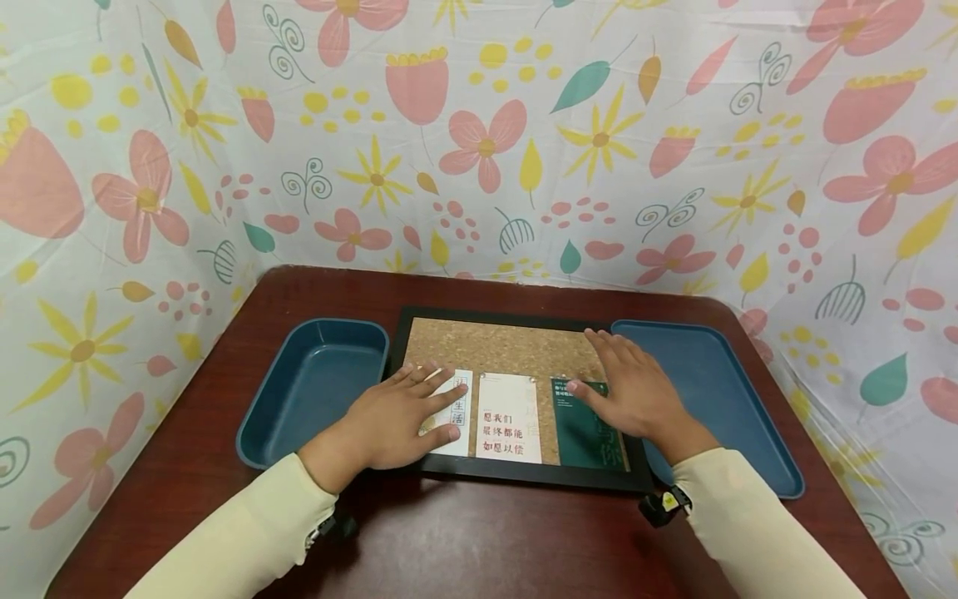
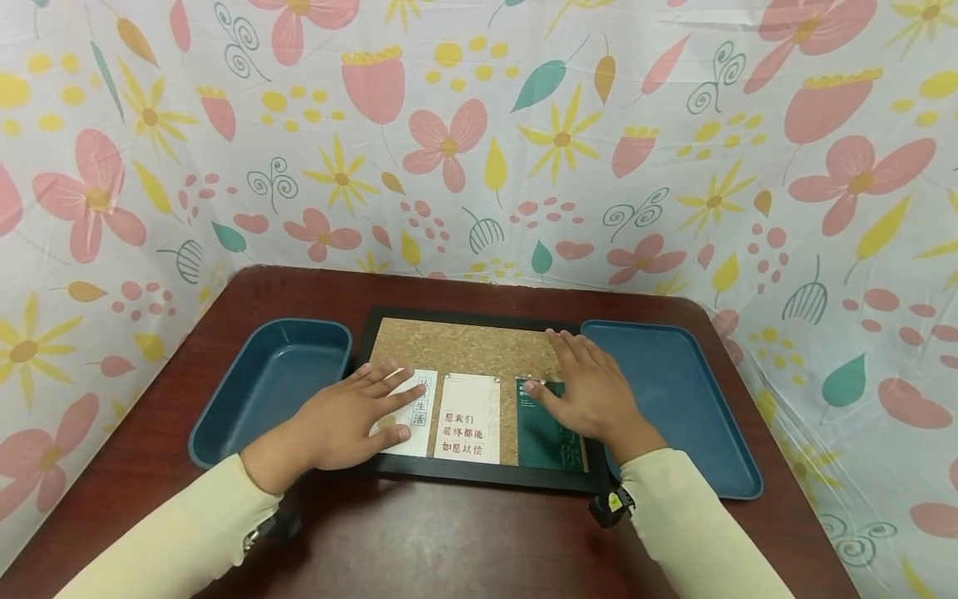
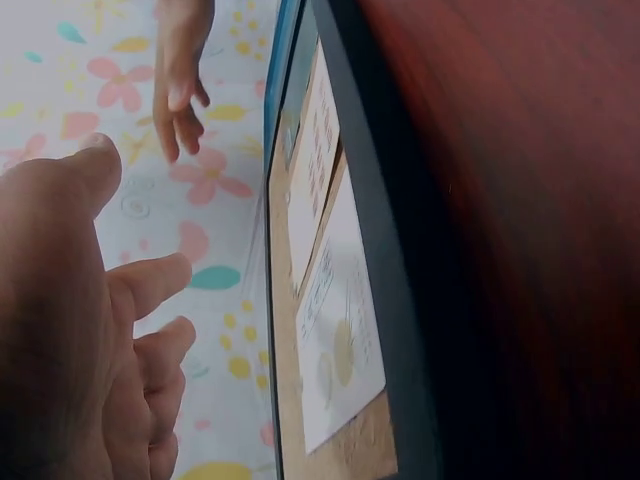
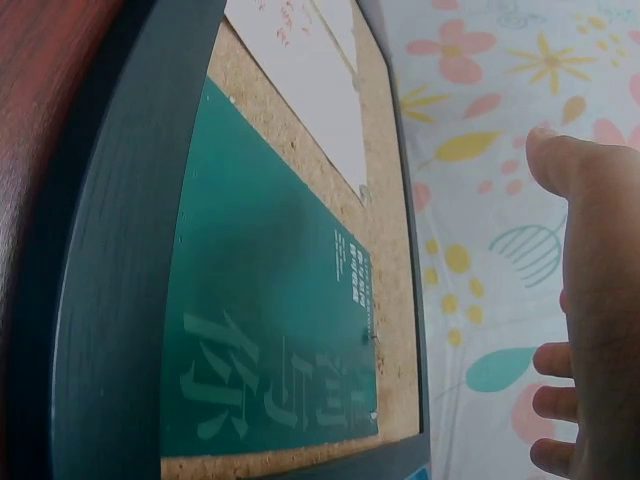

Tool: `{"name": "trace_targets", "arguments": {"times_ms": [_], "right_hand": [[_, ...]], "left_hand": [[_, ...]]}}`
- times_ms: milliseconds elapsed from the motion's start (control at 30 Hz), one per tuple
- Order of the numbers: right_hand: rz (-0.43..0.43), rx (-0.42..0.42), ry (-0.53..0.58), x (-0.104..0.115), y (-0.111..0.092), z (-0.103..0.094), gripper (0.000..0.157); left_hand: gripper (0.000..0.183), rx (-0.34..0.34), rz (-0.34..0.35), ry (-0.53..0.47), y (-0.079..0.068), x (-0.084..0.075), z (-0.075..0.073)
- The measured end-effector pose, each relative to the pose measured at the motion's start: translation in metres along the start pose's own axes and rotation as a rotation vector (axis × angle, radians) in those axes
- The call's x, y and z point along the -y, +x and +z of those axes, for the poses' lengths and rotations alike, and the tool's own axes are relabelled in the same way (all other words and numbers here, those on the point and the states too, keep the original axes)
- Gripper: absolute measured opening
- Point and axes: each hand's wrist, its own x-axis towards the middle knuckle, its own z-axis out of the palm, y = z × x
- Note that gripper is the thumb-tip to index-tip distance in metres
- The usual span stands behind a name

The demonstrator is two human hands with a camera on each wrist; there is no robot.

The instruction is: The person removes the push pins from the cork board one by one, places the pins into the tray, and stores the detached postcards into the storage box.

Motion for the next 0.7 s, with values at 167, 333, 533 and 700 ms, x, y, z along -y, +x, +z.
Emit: {"name": "trace_targets", "arguments": {"times_ms": [167,333,533,700], "right_hand": [[-0.001,0.011,0.009,0.005,0.004,0.002,0.094],[-0.006,0.009,0.016,0.010,0.007,0.004,0.094],[-0.048,-0.007,0.022,0.018,0.012,0.006,0.090],[-0.072,-0.015,-0.005,0.024,0.017,0.011,0.087]], "left_hand": [[0.072,0.015,0.028,-0.004,-0.001,-0.009,0.005],[0.072,0.034,0.003,0.002,-0.003,-0.015,0.009],[0.069,0.051,0.002,0.034,-0.004,-0.016,0.016],[0.070,0.066,0.017,0.013,-0.007,-0.018,0.023]]}}
